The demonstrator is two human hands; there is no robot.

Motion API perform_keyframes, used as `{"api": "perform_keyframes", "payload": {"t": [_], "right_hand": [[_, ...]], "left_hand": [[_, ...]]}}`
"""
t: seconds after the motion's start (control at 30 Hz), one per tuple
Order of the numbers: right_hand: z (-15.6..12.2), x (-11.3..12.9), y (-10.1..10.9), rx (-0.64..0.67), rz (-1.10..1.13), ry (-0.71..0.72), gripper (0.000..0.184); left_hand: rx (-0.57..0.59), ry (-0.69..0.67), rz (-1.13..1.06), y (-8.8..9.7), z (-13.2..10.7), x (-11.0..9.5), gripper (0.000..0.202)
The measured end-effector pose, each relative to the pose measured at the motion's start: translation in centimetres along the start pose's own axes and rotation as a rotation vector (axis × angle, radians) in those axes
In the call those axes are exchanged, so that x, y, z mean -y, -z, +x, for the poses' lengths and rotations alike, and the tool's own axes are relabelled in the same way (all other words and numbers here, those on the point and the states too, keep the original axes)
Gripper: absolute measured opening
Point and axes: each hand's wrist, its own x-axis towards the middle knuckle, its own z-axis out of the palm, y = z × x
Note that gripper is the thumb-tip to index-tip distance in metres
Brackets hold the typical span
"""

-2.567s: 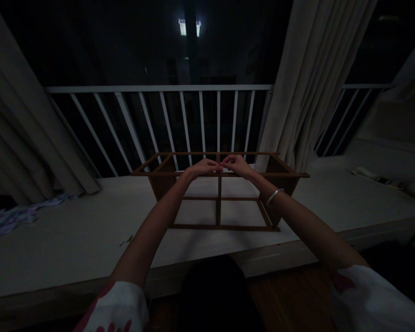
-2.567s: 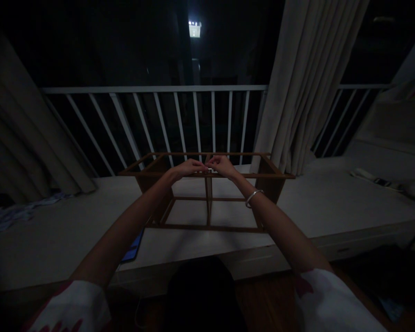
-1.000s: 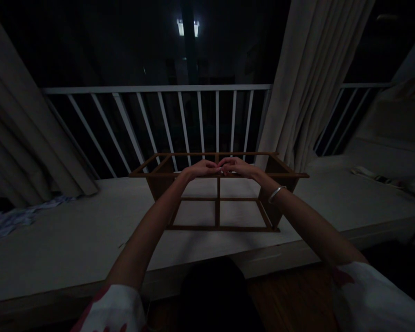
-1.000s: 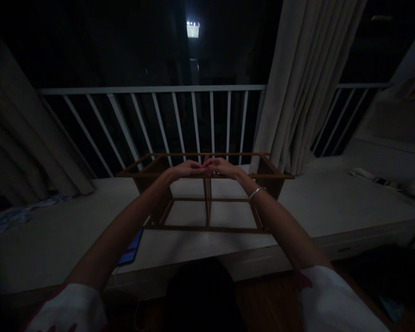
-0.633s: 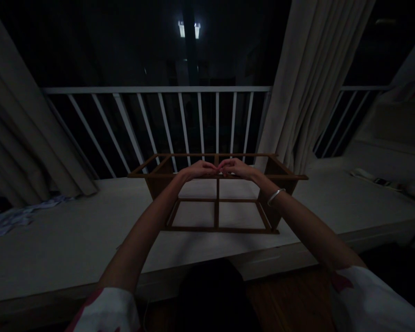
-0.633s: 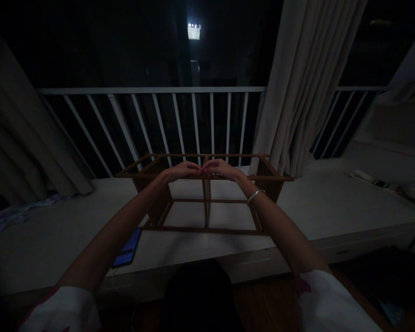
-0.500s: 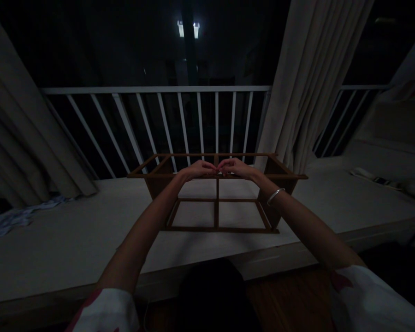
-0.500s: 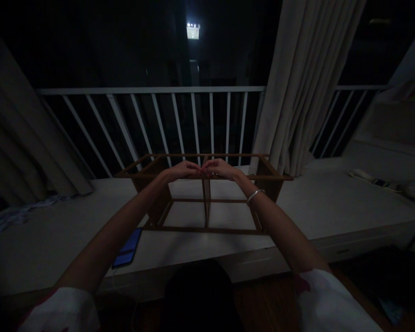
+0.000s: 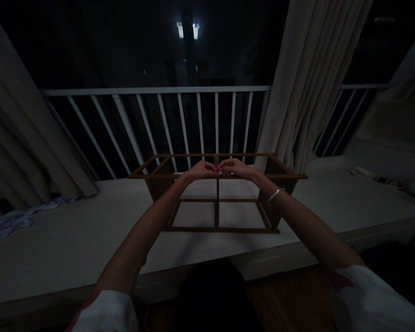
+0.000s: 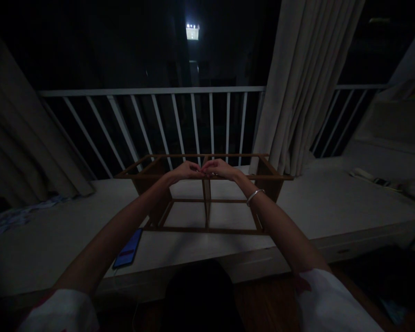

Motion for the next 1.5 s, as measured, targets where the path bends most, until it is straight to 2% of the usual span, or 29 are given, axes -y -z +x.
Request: {"api": "perform_keyframes", "payload": {"t": [0.2,0.57,0.93,1.1,1.33,1.5], "right_hand": [[0.0,0.2,-0.1,-0.018,-0.02,-0.019,0.023],[0.2,0.1,0.0,0.033,-0.026,-0.013,0.023],[0.4,-0.2,-0.6,-0.015,0.012,-0.042,0.027],[0.5,-0.2,-0.6,-0.004,0.017,-0.013,0.027],[0.6,-0.4,-0.5,-0.022,-0.032,0.036,0.028],[0.5,-0.3,-0.4,-0.018,-0.049,0.022,0.029]], "left_hand": [[-0.001,0.009,0.009,0.1,0.1,0.2,0.032],[0.041,0.027,-0.014,0.2,-0.2,-0.3,0.032],[0.017,0.048,0.036,0.3,-0.1,-0.2,0.032],[0.059,0.089,0.016,0.6,-0.1,-0.1,0.035],[0.051,0.11,-0.022,1.3,-0.2,0.2,0.027],[0.027,0.116,-0.068,1.2,-0.3,-0.3,0.024]]}}
